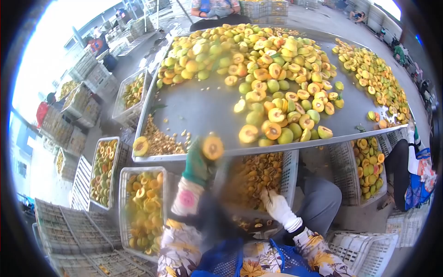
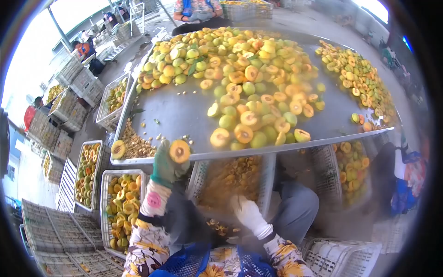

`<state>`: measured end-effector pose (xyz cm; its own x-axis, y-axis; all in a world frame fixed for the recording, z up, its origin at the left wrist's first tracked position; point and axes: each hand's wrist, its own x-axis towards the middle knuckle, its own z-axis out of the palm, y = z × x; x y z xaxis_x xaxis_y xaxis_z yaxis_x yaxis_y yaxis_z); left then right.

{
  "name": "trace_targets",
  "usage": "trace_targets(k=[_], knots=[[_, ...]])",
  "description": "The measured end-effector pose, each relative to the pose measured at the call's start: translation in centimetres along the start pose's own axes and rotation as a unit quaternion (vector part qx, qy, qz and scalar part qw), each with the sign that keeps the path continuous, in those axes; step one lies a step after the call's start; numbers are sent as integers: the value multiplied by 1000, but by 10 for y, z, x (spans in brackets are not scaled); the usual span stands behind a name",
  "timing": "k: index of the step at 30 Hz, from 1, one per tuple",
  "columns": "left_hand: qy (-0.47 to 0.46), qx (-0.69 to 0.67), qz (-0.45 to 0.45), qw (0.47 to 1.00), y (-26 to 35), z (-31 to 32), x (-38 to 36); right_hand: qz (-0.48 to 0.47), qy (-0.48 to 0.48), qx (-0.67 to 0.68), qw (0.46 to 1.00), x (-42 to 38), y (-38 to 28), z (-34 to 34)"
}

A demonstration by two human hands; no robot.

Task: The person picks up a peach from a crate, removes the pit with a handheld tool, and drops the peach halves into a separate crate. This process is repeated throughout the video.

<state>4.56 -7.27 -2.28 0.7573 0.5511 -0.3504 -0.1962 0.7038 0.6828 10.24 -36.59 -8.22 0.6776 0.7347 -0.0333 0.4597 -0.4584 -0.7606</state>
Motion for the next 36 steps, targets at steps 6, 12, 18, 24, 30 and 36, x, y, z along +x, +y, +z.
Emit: trace_targets(k=[6,12,18,24,30,36], knots=[[20,-55,50,997,-55,24,-99,-149,-23,174,973,4,-97,-10],[40,93,212,972,-81,15,-109,-160,8,38,986,5,-114,4],[110,205,315,920,-79,35,-123,-158,-5,142,977,9,-107,14],[113,213,251,937,-82,19,-110,4,-167,182,969,12,-127,-7],[79,331,311,888,-84,2,-96,-4,-127,262,957,13,-97,33],[14,71,181,981,-92,-6,-91,55,-162,210,963,27,-116,7]])
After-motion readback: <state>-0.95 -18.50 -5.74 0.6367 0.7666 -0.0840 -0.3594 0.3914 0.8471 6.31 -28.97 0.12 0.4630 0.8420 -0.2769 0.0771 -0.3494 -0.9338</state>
